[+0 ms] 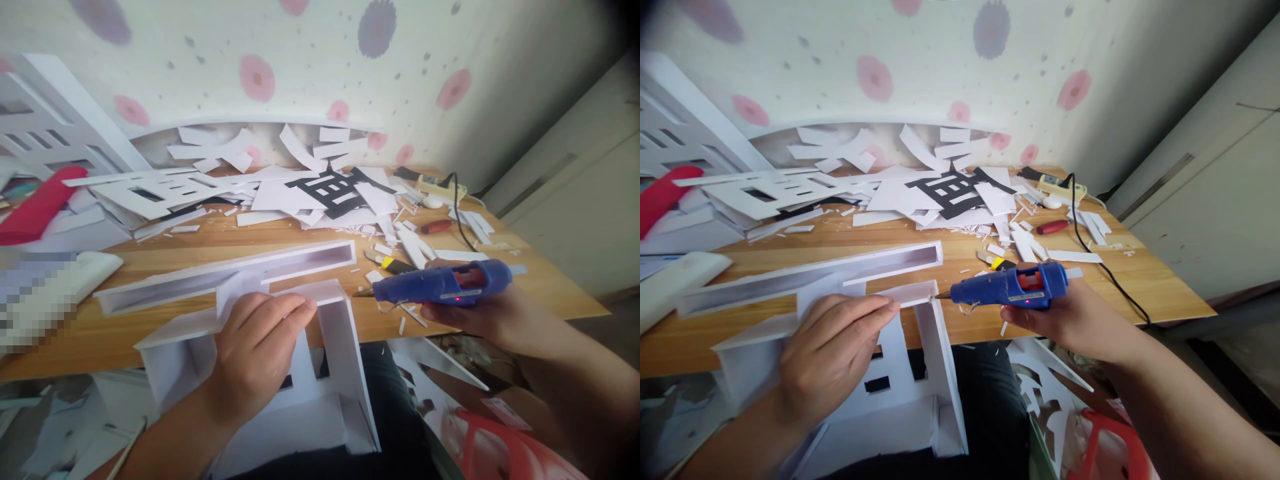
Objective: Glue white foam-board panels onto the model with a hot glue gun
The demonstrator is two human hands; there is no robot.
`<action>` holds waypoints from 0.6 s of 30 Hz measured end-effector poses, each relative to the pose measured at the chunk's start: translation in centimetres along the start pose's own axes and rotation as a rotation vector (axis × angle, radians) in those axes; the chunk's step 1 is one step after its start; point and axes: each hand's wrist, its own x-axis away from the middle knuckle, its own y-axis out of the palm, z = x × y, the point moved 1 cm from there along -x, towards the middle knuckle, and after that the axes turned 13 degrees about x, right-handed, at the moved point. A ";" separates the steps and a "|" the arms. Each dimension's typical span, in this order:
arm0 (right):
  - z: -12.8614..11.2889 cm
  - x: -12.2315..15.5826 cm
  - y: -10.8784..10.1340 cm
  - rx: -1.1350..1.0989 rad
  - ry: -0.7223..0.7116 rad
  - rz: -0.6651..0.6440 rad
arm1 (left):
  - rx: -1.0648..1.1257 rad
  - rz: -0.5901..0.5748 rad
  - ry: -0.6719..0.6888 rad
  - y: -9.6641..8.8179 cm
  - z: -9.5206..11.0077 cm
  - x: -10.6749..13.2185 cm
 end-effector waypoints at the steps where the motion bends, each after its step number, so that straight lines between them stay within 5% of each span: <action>1: 0.0 0.1 0.0 -0.005 0.001 0.007 | 0.000 0.002 0.000 0.0 0.0 0.1; 11: -0.8 0.5 0.5 -0.063 0.081 0.005 | 0.005 0.021 -0.011 0.1 0.0 0.1; 18: -0.7 0.2 0.6 0.030 -0.081 0.055 | 0.016 0.023 -0.016 0.1 0.0 0.3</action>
